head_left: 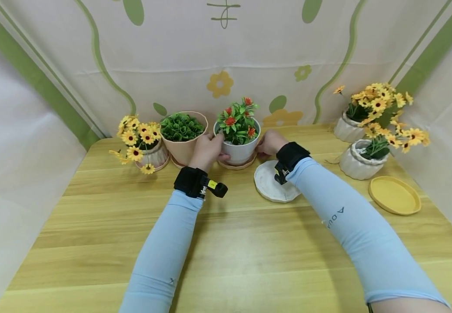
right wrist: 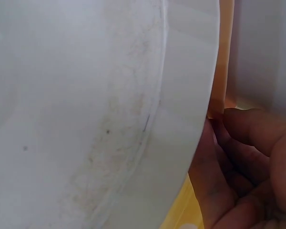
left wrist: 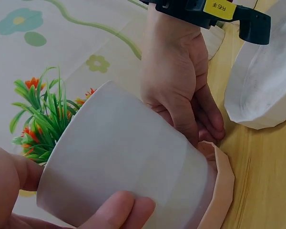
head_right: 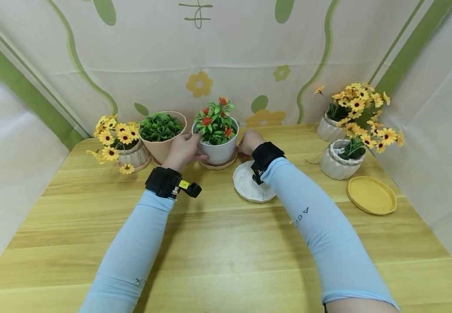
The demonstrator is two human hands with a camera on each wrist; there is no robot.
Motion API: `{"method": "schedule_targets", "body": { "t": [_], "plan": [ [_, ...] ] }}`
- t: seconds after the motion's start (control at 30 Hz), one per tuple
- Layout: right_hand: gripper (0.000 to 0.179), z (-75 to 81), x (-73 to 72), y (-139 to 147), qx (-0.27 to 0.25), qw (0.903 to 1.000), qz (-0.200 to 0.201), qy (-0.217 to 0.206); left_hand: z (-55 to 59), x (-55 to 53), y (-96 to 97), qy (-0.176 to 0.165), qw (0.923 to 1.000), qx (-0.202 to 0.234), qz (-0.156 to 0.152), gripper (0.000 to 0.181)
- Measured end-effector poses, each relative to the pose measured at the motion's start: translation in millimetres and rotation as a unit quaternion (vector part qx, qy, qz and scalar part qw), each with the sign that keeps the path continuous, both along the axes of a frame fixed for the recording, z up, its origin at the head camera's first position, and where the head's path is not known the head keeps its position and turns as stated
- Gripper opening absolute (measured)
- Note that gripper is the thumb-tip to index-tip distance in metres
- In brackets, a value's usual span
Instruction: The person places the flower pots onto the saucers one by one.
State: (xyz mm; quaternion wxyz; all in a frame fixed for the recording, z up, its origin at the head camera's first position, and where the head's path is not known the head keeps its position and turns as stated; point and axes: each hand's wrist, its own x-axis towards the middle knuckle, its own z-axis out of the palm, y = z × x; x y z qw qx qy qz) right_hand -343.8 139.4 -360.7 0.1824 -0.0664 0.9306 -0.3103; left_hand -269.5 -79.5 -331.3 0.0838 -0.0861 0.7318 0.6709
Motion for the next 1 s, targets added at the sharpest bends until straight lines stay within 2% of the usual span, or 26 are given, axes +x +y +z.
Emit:
{"method": "schedule_targets", "body": {
  "t": [0.27, 0.57, 1.0],
  "plan": [
    [0.021, -1.2, 2.0, 1.6, -0.010, 0.9999, 0.009, 0.010, 1.9, 3.7, -1.6, -0.010, 0.9999, 0.001, -0.006, 0.052],
    [0.022, -3.6, -0.7, 2.2, -0.016, 0.9999, 0.005, -0.001, -1.0, 2.5, -3.2, -0.010, 0.9999, 0.011, -0.004, 0.050],
    [0.021, -1.1, 3.3, 2.2, -0.021, 0.9998, -0.004, 0.000, 2.5, 3.4, -4.2, -0.020, 0.9997, -0.006, -0.011, 0.054]
  ]
}}
